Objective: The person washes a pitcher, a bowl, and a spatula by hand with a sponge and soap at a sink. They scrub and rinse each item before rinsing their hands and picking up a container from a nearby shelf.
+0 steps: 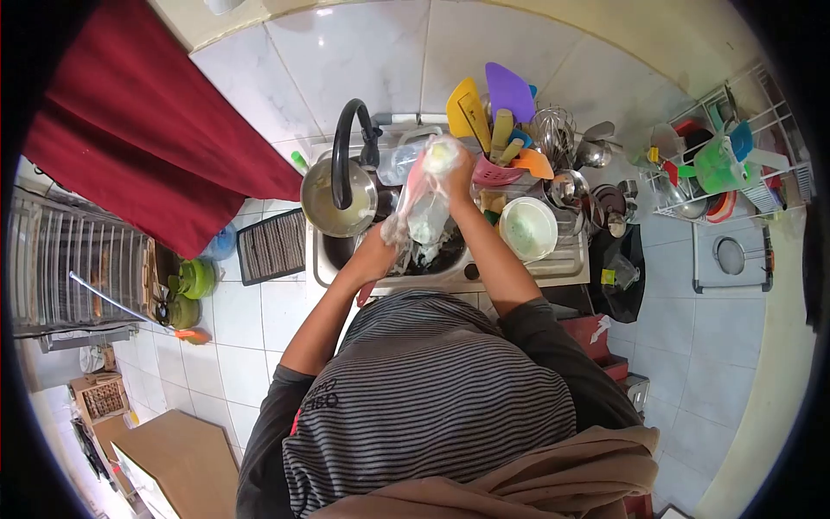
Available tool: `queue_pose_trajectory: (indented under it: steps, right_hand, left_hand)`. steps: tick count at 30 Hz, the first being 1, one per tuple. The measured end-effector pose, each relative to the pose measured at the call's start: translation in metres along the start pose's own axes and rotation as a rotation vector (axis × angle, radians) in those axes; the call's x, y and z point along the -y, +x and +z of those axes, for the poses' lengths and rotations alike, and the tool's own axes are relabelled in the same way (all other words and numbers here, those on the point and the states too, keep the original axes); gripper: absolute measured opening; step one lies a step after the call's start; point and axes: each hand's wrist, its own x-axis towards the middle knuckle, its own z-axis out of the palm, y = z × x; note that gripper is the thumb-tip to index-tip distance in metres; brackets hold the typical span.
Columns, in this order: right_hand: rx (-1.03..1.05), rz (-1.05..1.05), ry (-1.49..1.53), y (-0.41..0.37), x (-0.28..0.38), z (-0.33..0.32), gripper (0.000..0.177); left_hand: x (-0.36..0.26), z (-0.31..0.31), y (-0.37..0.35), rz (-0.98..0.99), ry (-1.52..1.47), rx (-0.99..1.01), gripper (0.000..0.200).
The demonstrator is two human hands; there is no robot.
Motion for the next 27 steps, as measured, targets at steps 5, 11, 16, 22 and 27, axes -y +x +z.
queue_pose_trajectory:
  steps: [5,11,16,22,27]
  right_hand:
    - [-0.05,0.279,0.223,-0.046,-0.003,0.003,0.013]
    - [0.023,0.062,0.227,-0.038,0.031,-0.014,0.017]
    - [-0.108,0.52,0.416,0.007,0.029,-0.03,0.02]
    - [0.11,0.629,0.585,-0.012,0.043,-0.02,0.026]
    - [0.136,0.209,0.113,-0.012,0.081,-0.026,0.037]
  left_hand:
    - [-0.001,0.0,0.0,-0.118,-0.311,0.07,0.019]
    - [-0.027,-0.008,0.001,-0.425,-0.568,0.219,0.013]
    - [-0.009,-0.011,0.003,-0.331,-0.502,0.246,0.031]
    - [-0.025,-0.005,0.019,-0.303,-0.603,0.159,0.033]
    - [-0.016,0.002,0.039,-0.227,-0.685,-0.082,0.029]
